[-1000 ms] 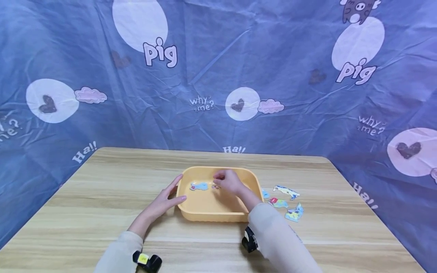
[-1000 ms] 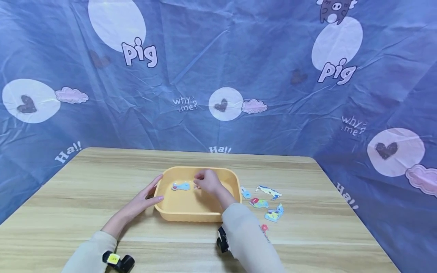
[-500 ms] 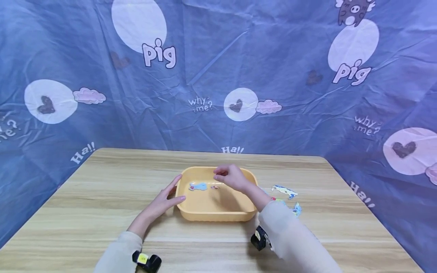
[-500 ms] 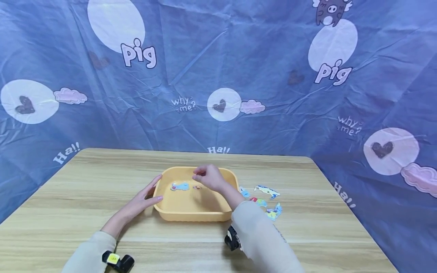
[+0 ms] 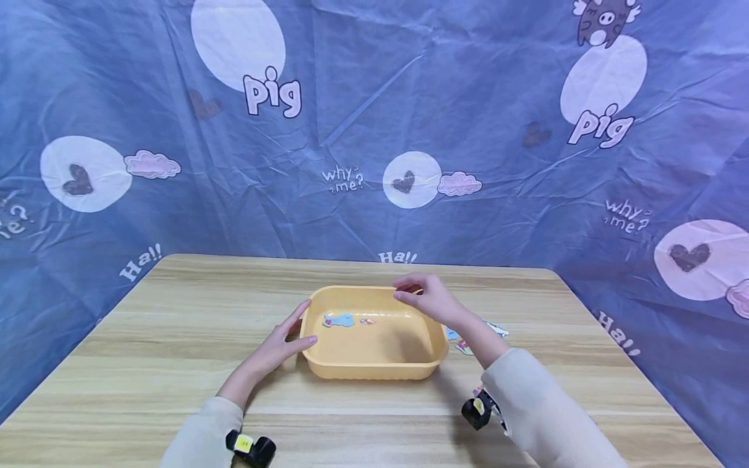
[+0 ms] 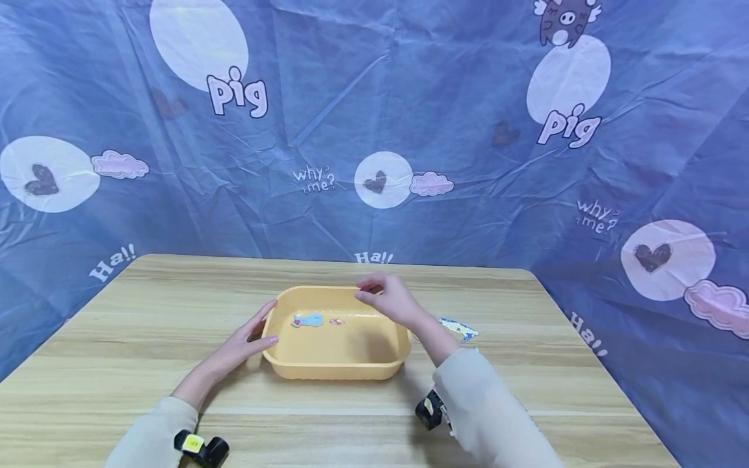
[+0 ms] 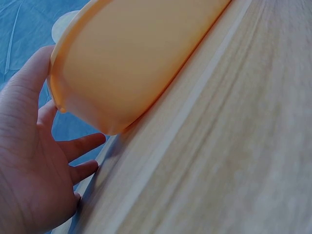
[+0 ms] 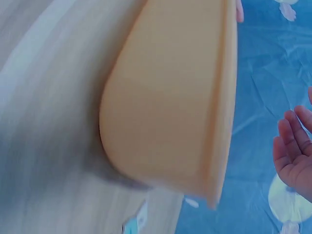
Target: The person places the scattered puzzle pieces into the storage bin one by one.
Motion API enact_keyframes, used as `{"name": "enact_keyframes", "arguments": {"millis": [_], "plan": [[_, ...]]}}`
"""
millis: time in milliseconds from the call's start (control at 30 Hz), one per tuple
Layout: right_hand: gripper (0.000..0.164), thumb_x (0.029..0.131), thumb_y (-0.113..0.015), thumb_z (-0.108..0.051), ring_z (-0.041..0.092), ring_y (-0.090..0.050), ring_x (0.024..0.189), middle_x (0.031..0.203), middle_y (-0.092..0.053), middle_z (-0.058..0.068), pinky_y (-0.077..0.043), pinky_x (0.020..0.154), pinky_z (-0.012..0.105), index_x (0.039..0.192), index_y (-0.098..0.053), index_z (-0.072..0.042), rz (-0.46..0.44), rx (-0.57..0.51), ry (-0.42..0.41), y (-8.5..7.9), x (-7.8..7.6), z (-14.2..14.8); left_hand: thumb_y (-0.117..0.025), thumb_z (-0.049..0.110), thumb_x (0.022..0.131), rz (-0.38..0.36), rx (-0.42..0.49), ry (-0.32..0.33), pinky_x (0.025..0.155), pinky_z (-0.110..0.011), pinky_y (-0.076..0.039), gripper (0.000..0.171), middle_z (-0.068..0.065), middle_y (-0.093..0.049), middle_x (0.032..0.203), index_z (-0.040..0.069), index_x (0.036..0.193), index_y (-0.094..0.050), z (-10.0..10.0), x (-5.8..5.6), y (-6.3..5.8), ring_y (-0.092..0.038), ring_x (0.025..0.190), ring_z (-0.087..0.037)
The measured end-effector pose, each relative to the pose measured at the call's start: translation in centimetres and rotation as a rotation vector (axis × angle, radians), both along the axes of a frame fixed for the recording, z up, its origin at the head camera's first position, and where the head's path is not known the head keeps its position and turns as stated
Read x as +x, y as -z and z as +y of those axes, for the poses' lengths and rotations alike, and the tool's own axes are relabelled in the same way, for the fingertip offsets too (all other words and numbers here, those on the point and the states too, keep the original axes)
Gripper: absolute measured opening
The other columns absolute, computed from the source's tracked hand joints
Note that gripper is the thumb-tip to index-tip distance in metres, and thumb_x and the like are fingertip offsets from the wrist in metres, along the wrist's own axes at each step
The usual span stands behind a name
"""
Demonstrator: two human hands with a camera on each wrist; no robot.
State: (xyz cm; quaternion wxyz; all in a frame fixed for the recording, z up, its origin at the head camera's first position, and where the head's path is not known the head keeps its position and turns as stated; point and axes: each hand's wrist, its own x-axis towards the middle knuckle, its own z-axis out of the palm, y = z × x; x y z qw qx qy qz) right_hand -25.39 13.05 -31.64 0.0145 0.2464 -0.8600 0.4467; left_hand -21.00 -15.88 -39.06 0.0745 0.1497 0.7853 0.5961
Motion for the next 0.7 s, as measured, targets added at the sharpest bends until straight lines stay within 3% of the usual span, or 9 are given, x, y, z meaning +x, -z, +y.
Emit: {"name": "enact_keyframes", "arguments": {"millis": [200,400,700], "plan": [[0.024,0.08,-0.06,-0.009,0.023,-0.056,0.079,0.089,-0.062,0.012,-0.046,0.069,0.03,0.1,-0.061,0.006,0.005,-0.003,0.072,-0.9,0.3,2.7,-0.06,0.022,0.081,0.0,0.005,0.002,0.096,-0.047,-0.018,0.072,-0.021,-0.034,0.129,0.02,0.139,-0.017,-0.6,-1.5,2.5,-0.031,0.118,-0.03],[0.024,0.081,-0.059,-0.01,0.022,-0.055,0.08,0.093,-0.061,0.013,-0.045,0.069,0.03,0.101,-0.06,0.005,-0.006,0.002,0.13,-1.2,0.6,4.9,-0.06,0.027,0.08,0.027,-0.009,0.002,0.097,-0.048,-0.014,0.073,-0.02,-0.031,0.132,0.022,0.139,-0.018,-0.7,-1.5,2.7,-0.027,0.12,-0.03],[0.026,0.082,-0.059,-0.012,0.02,-0.056,0.08,0.094,-0.06,0.015,-0.046,0.067,0.027,0.101,-0.059,0.006,-0.006,0.002,0.157,-0.4,1.6,7.6,-0.06,0.027,0.08,0.017,-0.004,-0.003,0.096,-0.047,-0.018,0.072,-0.019,-0.038,0.127,0.025,0.138,-0.018,-0.5,-1.6,2.9,-0.033,0.117,-0.029]]}}
